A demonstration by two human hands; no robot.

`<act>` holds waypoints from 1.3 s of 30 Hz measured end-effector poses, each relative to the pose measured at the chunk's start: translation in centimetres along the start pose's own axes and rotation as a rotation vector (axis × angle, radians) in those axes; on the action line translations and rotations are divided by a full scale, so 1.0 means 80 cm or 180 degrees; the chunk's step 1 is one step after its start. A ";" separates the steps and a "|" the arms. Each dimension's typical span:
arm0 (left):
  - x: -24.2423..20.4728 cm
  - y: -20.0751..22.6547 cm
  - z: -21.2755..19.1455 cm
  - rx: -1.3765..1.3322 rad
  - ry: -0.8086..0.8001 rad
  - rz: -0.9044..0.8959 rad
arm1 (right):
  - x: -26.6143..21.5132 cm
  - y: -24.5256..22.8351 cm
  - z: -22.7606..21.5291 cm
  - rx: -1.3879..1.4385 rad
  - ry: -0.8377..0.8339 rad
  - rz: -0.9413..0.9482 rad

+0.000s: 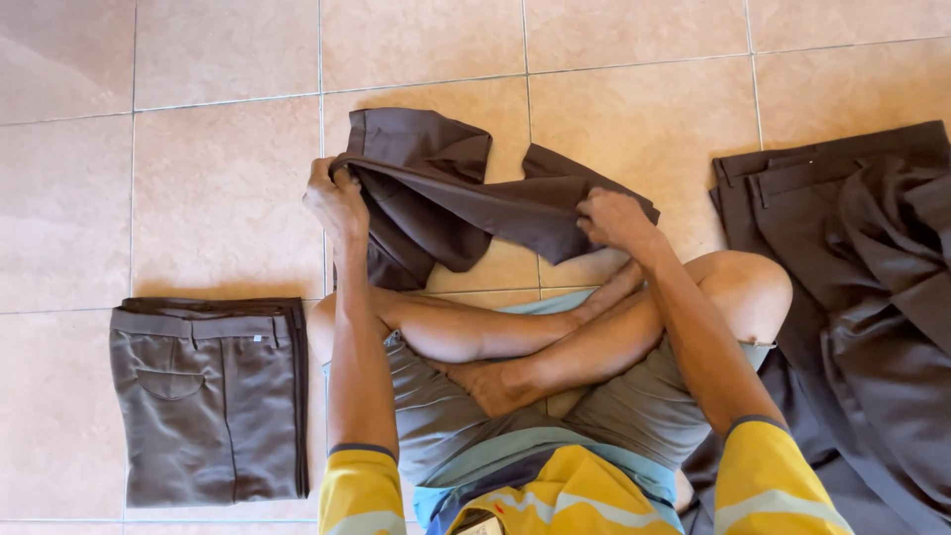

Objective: Folding brown pants while sitting on the floor.

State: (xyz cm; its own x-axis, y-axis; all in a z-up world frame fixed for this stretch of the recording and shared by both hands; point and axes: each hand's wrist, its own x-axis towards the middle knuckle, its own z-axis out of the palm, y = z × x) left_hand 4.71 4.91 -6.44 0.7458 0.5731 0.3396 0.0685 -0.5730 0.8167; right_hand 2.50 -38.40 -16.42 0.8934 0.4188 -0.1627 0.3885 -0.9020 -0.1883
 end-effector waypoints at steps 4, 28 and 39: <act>0.025 0.046 -0.013 0.0431 0.0038 0.0504 | -0.008 0.008 -0.094 -0.0417 0.1869 0.0443; -0.147 -0.066 0.044 0.1526 -0.2732 0.0943 | -0.009 0.030 0.094 0.0144 -0.1572 0.1358; -0.101 -0.188 0.043 0.2886 -0.3518 -0.0220 | 0.014 0.060 0.080 0.1028 -0.0258 0.1784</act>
State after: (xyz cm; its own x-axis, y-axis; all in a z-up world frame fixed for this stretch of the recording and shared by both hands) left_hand -0.07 6.86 -23.10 0.8186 0.1140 -0.5629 0.2032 -0.9742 0.0983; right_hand 3.93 -41.62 -23.70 0.9162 -0.0879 -0.3909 -0.2299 -0.9144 -0.3333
